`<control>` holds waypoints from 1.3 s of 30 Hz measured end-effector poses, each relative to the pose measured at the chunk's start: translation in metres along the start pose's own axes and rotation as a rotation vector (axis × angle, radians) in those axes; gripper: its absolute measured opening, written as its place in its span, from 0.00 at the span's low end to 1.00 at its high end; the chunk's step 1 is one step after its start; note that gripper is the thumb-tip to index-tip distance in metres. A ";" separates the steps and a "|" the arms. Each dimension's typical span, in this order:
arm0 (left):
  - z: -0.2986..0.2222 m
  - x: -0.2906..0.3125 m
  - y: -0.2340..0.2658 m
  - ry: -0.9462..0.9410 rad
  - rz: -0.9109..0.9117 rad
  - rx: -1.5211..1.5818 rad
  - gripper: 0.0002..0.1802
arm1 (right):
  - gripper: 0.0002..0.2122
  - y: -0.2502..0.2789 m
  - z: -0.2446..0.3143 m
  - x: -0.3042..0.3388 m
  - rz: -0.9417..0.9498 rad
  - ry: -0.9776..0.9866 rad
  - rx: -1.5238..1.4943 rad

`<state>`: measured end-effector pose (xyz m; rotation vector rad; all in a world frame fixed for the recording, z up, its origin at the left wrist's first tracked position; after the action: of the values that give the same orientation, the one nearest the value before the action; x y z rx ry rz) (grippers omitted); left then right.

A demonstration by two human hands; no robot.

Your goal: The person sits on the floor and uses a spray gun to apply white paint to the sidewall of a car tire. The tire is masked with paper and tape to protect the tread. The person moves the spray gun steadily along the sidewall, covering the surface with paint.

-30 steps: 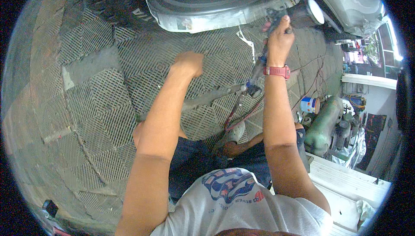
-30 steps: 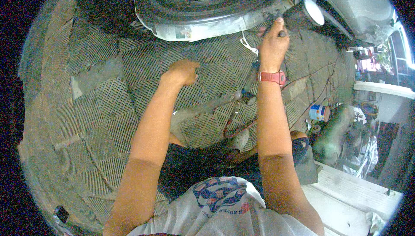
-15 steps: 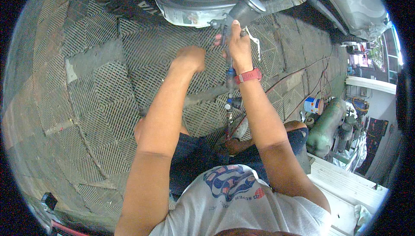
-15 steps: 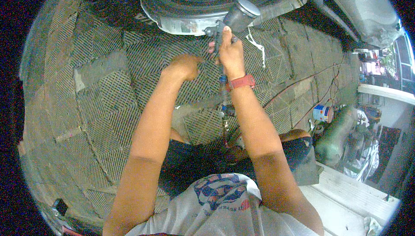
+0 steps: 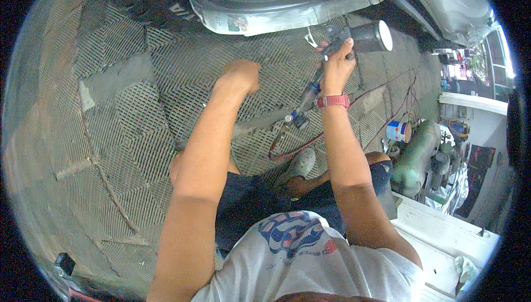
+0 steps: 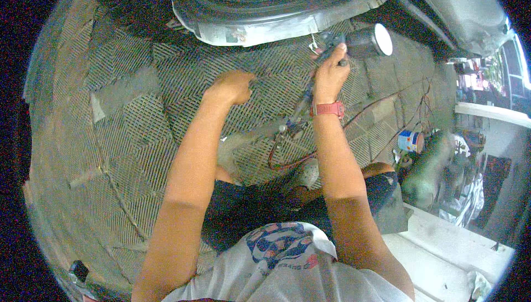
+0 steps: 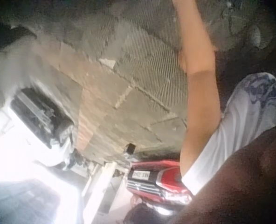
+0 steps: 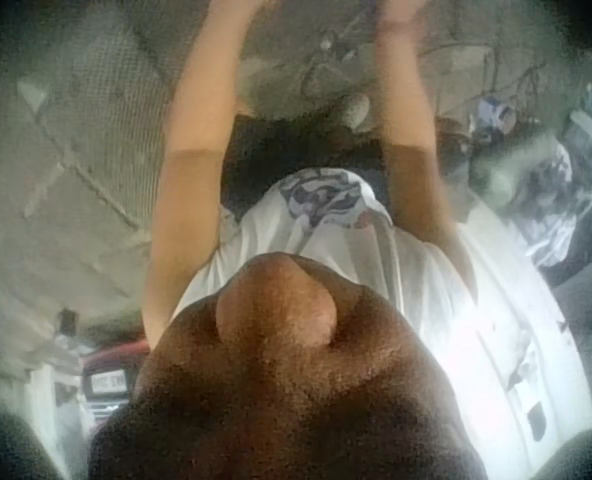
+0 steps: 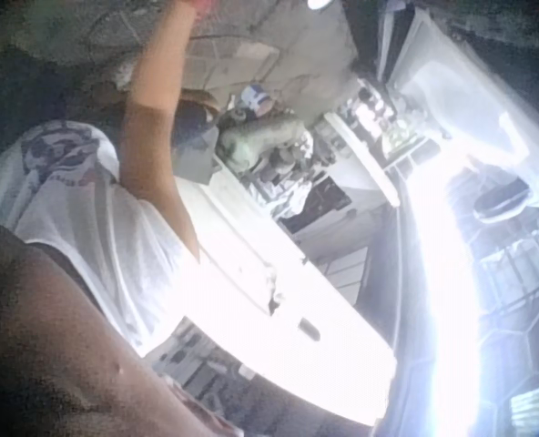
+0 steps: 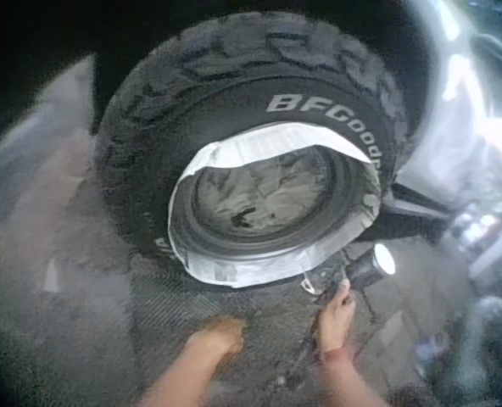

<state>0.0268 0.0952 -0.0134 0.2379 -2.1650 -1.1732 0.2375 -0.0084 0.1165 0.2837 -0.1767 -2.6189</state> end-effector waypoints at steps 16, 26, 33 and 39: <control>-0.005 0.008 0.004 0.015 -0.024 0.012 0.30 | 0.32 0.015 0.090 -0.030 -0.181 0.261 -0.279; -0.007 0.007 0.003 0.020 0.047 -0.024 0.32 | 0.33 -0.006 0.112 -0.025 -0.143 0.338 -0.420; 0.006 0.016 -0.008 0.092 0.009 -0.105 0.32 | 0.35 -0.044 0.135 0.001 0.113 0.390 -0.662; 0.012 0.046 -0.005 0.225 0.051 -0.107 0.29 | 0.35 -0.073 0.141 0.008 0.315 -0.052 -0.921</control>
<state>-0.0170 0.0802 -0.0013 0.2537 -1.8973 -1.1709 0.1644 0.0616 0.2389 -0.1297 0.8713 -2.1226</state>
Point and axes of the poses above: each hand's wrist, its own x-axis away from the middle knuckle, its own y-axis out of the back of the hand, z = x × y, the point moved 7 cm from there along -x, towards the middle knuckle, and after that the axes turned 9 degrees about -x, right-handed, at the moved point
